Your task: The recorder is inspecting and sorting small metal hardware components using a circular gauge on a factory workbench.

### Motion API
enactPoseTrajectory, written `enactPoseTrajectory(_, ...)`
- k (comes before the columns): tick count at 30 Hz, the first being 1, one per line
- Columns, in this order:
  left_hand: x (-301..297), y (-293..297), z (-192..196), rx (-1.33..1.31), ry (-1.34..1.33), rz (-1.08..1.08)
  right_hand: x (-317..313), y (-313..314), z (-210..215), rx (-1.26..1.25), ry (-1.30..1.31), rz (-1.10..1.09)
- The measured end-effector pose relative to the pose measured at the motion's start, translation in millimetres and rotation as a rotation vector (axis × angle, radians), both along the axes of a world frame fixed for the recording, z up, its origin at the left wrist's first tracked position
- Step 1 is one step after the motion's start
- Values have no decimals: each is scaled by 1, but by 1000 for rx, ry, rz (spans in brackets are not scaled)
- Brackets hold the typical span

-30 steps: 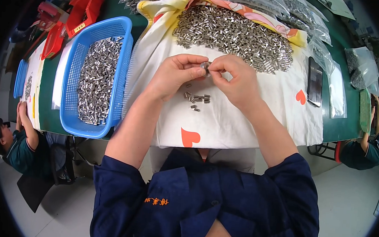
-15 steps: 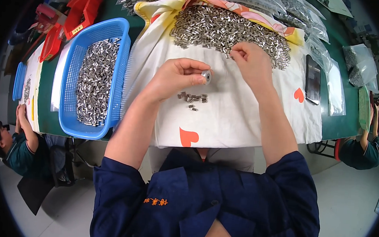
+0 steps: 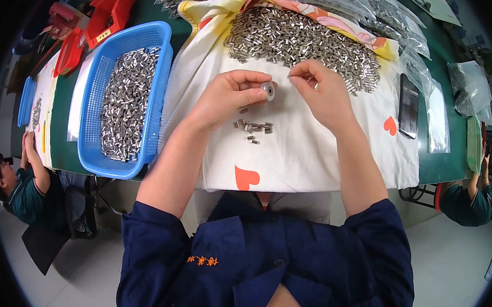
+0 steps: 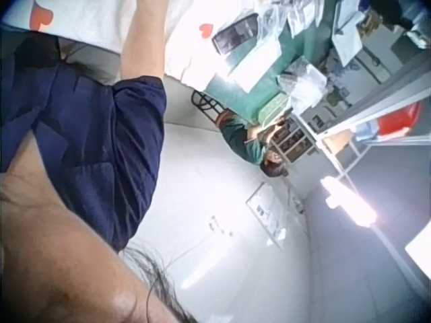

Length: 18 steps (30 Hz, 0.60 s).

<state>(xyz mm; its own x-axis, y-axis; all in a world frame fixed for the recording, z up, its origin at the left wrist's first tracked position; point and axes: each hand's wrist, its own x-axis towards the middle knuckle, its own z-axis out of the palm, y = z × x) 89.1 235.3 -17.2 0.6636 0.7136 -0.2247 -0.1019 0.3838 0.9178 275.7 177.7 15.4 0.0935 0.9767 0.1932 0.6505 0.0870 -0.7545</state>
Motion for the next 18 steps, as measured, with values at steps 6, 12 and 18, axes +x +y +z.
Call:
enactPoseTrajectory(6, 1, -1, 4, -50, -23, 14, -12, -7, -2, -29, 179, 158)
enactPoseTrajectory(12, -1, -1, 3, -8, -6, 12, -16, -7, -2, 42, 155, 157)
enactPoseTrajectory(18, 2, -2, 2, 63, 62, 7, -19, -7, -13, 292, -102, 166)
